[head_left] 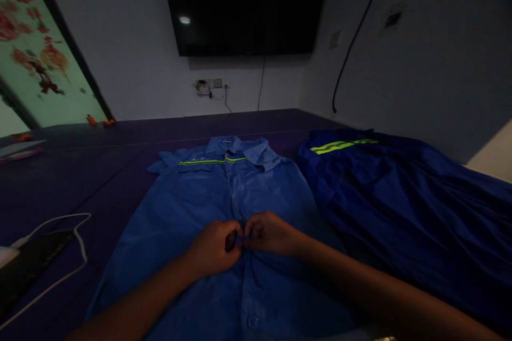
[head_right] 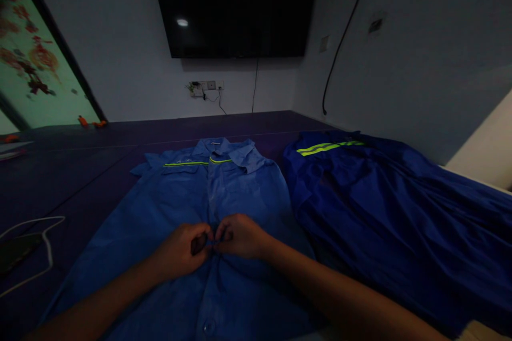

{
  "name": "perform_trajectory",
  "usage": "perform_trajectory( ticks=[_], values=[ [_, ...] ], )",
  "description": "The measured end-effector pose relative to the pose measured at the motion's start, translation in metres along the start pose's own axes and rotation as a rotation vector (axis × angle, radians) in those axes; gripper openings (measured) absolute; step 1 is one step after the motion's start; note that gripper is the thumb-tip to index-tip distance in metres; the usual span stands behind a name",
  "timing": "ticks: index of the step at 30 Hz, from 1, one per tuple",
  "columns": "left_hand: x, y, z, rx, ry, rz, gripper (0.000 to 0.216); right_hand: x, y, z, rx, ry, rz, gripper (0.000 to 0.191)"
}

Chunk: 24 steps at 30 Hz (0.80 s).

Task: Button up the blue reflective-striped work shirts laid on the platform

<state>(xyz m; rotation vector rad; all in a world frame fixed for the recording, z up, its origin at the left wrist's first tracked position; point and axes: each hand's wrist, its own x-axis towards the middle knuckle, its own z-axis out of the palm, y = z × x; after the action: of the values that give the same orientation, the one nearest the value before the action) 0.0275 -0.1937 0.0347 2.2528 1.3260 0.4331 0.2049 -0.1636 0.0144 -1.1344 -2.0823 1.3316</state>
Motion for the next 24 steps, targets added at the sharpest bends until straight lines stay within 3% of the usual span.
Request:
perform_trajectory(
  ticks=[24],
  values=[
    [0.0029,-0.0008,0.0011,0.01,-0.022,-0.027,0.014,0.0032,-0.0012,0.0001,-0.022,0.012,0.055,0.022]
  ],
)
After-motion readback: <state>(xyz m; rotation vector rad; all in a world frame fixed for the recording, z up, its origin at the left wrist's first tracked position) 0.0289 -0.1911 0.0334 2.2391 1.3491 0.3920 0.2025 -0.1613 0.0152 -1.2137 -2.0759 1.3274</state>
